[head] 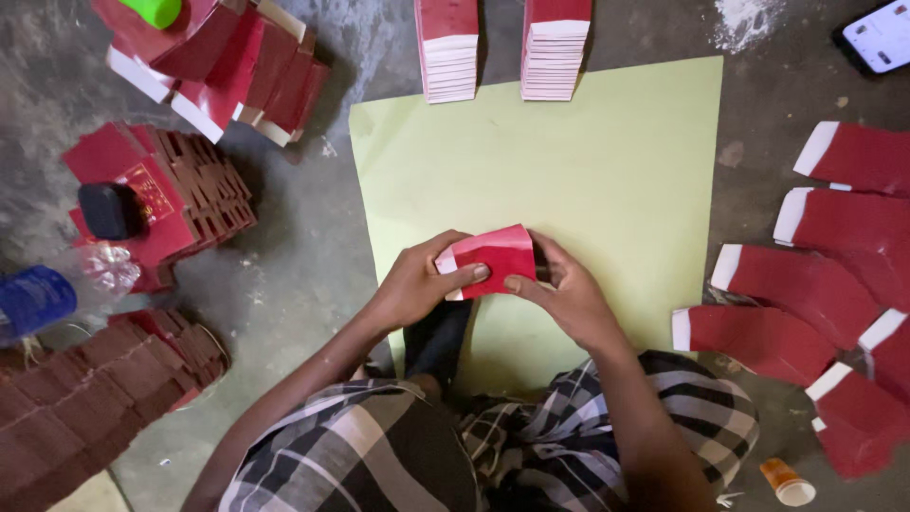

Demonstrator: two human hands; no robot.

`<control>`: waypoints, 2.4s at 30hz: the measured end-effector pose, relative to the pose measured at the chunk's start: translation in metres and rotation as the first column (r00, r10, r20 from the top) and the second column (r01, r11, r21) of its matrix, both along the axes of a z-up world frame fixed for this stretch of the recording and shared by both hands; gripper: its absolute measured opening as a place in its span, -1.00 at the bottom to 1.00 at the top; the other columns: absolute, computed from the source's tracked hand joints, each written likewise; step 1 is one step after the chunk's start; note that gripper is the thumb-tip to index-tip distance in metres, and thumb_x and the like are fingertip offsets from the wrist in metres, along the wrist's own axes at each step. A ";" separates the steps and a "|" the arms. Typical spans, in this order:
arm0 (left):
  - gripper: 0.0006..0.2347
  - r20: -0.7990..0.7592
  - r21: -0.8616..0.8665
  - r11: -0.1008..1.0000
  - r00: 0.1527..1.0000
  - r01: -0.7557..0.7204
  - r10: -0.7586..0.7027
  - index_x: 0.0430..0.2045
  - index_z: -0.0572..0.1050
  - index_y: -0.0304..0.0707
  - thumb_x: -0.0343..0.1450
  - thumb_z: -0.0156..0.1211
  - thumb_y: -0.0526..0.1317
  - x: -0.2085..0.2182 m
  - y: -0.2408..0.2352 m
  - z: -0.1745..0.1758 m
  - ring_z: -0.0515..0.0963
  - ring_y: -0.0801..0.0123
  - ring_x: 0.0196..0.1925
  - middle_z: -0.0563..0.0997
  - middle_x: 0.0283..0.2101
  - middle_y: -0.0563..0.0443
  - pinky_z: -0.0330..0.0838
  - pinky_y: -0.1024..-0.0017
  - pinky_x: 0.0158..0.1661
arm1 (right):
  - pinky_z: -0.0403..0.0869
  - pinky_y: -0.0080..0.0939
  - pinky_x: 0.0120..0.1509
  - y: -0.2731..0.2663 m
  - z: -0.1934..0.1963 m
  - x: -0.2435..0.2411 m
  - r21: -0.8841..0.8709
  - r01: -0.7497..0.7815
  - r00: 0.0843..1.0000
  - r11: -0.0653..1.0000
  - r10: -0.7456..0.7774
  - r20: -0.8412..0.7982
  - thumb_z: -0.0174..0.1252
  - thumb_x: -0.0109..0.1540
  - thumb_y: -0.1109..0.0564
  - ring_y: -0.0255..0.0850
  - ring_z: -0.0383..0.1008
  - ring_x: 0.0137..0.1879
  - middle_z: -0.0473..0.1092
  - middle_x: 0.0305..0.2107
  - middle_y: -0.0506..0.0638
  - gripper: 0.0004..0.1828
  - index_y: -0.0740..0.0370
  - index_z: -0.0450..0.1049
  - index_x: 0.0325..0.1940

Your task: The person folds red and white paper packets by hand, pressing the edges to seal them, and stacks the finished packets on the floor. The person handles the packets one at a time and places completed units into growing stacks.

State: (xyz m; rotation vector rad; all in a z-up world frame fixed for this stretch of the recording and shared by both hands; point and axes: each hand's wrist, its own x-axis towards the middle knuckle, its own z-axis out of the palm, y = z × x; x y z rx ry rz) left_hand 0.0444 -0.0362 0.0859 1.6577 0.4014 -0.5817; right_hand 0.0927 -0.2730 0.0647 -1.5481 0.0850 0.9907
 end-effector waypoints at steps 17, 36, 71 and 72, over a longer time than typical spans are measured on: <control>-0.62 -0.060 -0.357 0.919 0.986 -0.166 0.155 0.10 0.46 -0.30 0.44 0.29 -0.13 -0.029 0.080 -0.023 0.59 0.54 -0.02 0.64 -0.07 0.07 0.48 0.46 0.04 | 0.30 -0.39 -0.33 0.066 -0.031 0.022 0.039 -0.066 0.994 0.997 0.070 -0.088 0.37 0.13 0.16 -0.44 0.43 -0.29 0.59 -0.22 -0.07 -0.43 0.33 0.52 0.23; -0.71 0.024 -0.270 0.565 0.581 -0.780 0.813 -0.11 0.57 -0.28 0.44 0.30 -0.06 0.022 0.152 -0.108 0.54 0.60 -0.17 0.62 -0.20 0.13 0.41 0.54 -0.11 | 0.54 -0.38 -0.41 0.258 -0.038 0.159 -0.068 -0.271 0.917 0.960 0.279 0.286 0.43 0.14 0.00 -0.44 0.60 -0.29 0.59 -0.25 -0.06 -0.46 0.32 0.54 0.12; -0.67 0.488 0.859 0.344 0.808 -0.378 -0.330 0.08 0.54 -0.19 0.40 0.33 -0.27 0.019 0.151 -0.072 0.51 0.16 0.12 0.56 0.11 0.00 0.27 0.14 0.14 | 0.54 -0.02 -0.08 0.272 -0.046 0.130 -0.350 0.017 0.212 0.936 0.339 0.916 0.45 0.18 0.02 0.15 0.59 -0.02 0.53 -0.04 0.22 -0.37 0.38 0.45 0.23; -0.66 0.495 0.855 0.351 0.803 -0.383 -0.331 0.09 0.54 -0.19 0.40 0.33 -0.26 0.016 0.151 -0.070 0.52 0.16 0.11 0.56 0.11 -0.01 0.27 0.14 0.13 | 0.55 -0.02 -0.05 0.265 -0.040 0.120 -0.300 0.054 0.117 0.952 0.292 0.949 0.41 0.20 0.02 0.20 0.56 0.07 0.50 0.05 0.26 -0.34 0.42 0.41 0.28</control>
